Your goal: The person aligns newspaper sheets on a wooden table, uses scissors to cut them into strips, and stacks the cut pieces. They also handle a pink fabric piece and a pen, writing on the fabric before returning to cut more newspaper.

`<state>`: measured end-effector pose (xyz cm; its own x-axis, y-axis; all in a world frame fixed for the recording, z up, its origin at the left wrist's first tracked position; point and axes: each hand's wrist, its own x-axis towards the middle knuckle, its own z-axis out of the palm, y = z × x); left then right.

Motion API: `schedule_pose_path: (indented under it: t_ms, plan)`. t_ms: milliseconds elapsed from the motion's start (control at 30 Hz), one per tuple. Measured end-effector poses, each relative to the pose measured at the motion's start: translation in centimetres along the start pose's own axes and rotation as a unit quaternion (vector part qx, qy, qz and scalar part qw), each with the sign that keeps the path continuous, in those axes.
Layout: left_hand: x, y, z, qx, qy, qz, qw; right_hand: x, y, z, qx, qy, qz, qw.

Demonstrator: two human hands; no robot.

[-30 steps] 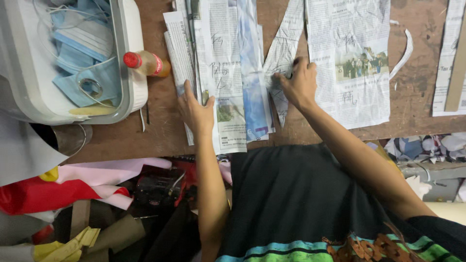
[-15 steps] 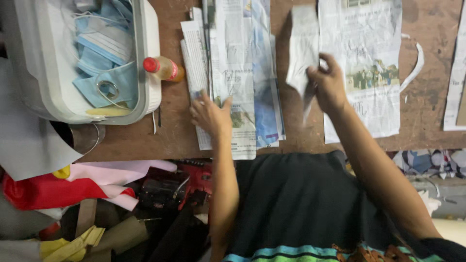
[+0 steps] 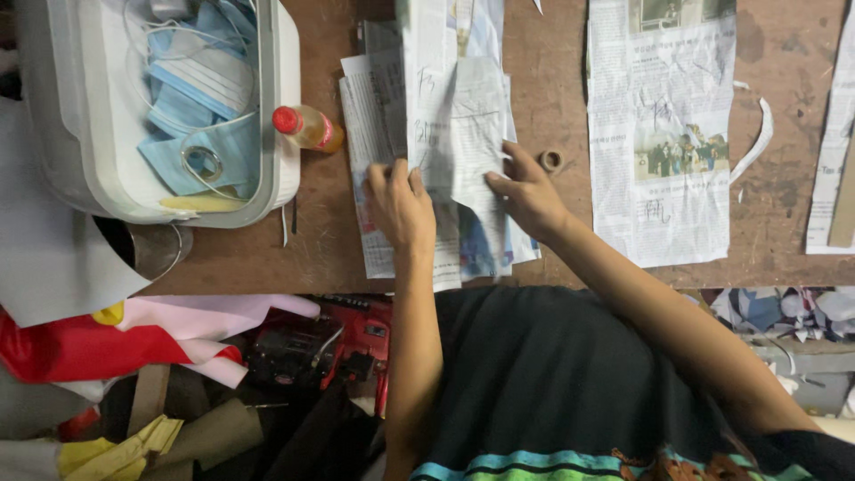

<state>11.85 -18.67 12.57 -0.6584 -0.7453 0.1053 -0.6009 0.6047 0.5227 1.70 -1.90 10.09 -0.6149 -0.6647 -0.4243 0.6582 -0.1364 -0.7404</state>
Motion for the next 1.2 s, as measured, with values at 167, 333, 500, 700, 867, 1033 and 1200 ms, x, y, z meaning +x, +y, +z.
schedule_pose_path:
  t_ms: [167, 333, 500, 700, 867, 1033, 1200]
  plan:
    - [-0.7, 1.8, -1.3, -0.042, 0.066, 0.066, 0.995, 0.3, 0.7, 1.6, 0.039, -0.029, 0.021, 0.999]
    - [-0.3, 0.5, 0.8, -0.245, -0.132, -0.102, 0.955, 0.4, 1.2, 0.5, 0.046, 0.028, 0.07, 0.996]
    - [1.0, -2.0, 4.3, -0.41, -0.207, -0.223, 0.86, 1.6, 2.6, -0.8, -0.086, 0.07, 0.105, 0.988]
    - [1.9, -2.0, 6.2, -0.406, -0.208, -0.109, 0.883, 2.6, 1.7, -1.9, -0.488, 0.076, 0.008, 0.869]
    - [1.6, -0.7, 5.3, -0.546, -0.281, -0.169, 0.771, 3.9, -3.7, -3.4, -0.27, 0.109, 0.128, 0.948]
    - [2.3, 2.0, 5.2, -0.557, -0.35, -0.106, 0.745, 7.6, -6.8, -4.2, -0.022, -0.004, 0.138, 0.99]
    - [3.4, 3.9, 5.8, -0.529, -0.336, -0.084, 0.775, 11.2, -8.9, -7.4, -0.175, 0.076, -0.091, 0.977]
